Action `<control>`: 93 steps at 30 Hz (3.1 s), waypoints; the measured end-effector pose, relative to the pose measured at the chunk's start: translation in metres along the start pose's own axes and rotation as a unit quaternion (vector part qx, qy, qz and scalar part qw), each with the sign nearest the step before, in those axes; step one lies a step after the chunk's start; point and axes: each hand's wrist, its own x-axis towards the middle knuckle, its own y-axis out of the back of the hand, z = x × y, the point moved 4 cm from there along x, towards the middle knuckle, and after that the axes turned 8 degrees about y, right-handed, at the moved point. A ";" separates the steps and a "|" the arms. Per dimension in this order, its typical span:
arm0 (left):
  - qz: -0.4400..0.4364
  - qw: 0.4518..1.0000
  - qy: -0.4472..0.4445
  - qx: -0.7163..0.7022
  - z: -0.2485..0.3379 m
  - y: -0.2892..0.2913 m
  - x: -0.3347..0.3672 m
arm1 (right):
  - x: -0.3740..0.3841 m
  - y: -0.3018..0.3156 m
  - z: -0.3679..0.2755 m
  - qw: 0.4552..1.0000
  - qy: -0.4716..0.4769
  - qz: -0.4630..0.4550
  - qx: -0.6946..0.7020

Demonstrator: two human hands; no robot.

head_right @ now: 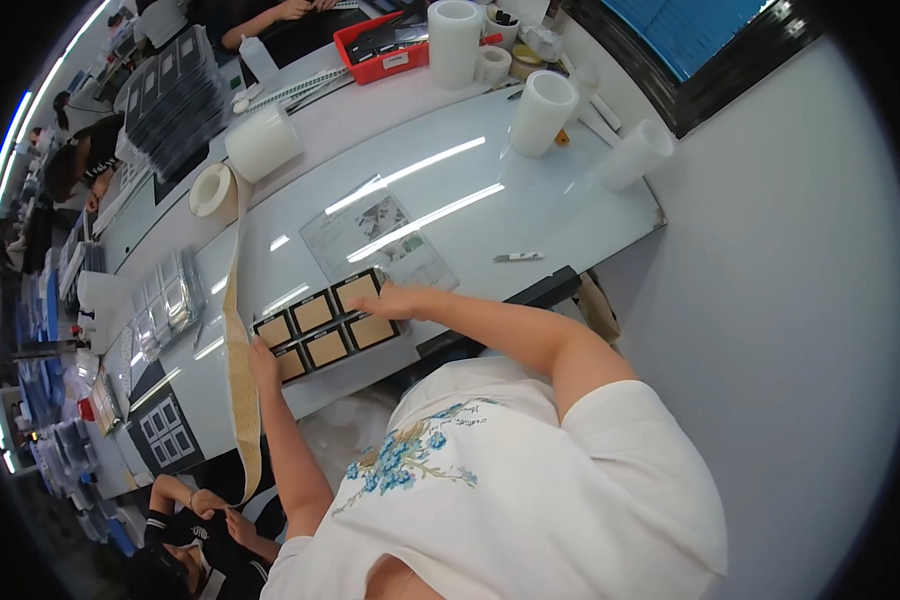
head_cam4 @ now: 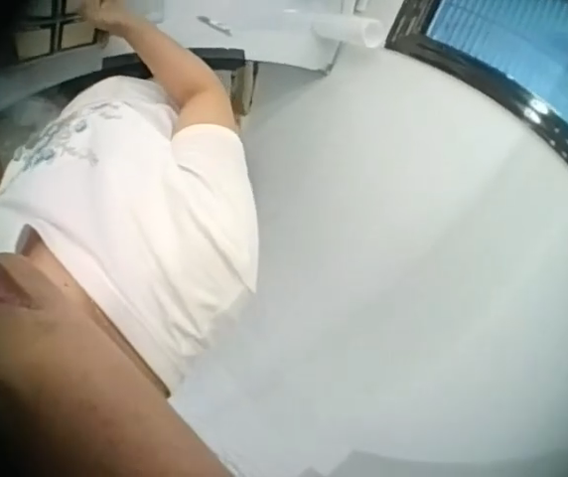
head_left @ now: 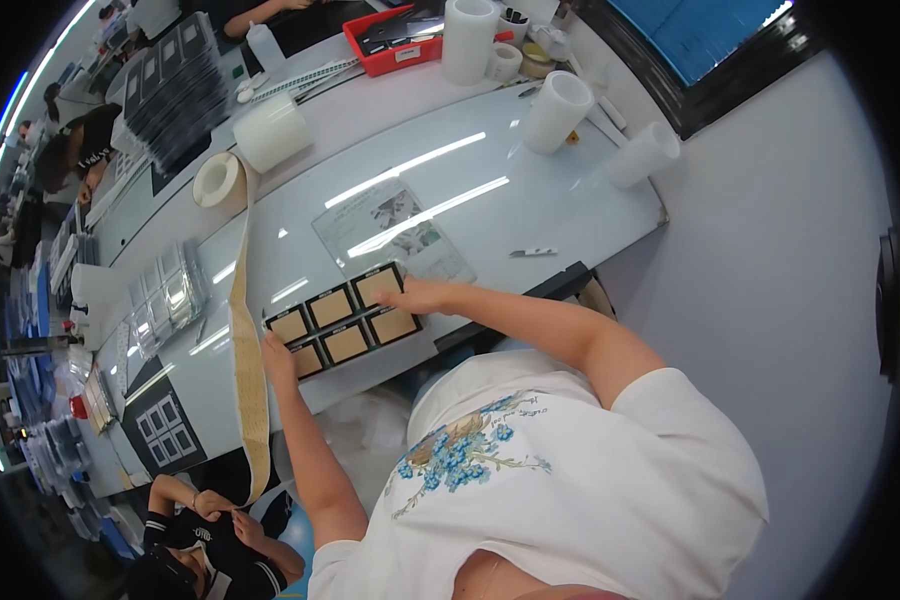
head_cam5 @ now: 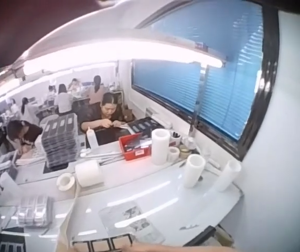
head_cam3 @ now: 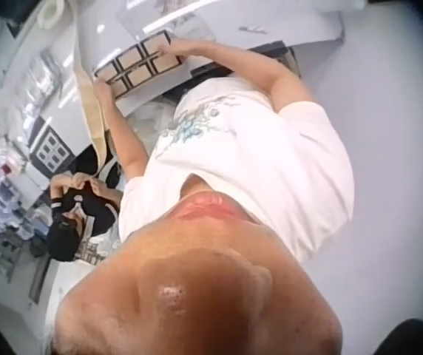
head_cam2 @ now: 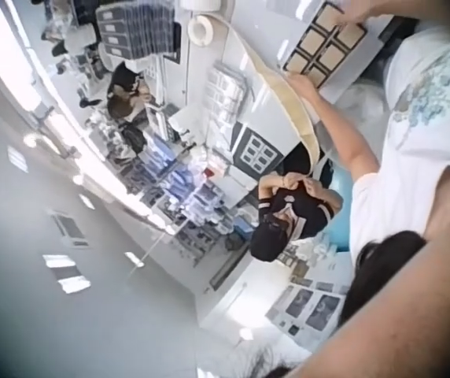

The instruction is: Applying protective film to component trays and bundling them with plastic straps at a workbench.

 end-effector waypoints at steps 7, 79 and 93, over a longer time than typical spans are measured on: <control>0.108 0.993 0.016 0.036 0.014 0.020 -0.021 | -0.030 0.053 -0.016 0.989 0.055 0.063 -0.123; -0.287 0.894 -0.297 0.176 0.263 -0.229 -0.280 | 0.237 0.415 -0.043 0.954 0.058 0.292 0.024; -0.286 0.882 -0.334 0.166 0.242 -0.225 -0.277 | -0.153 0.227 0.098 0.880 0.278 0.102 -0.371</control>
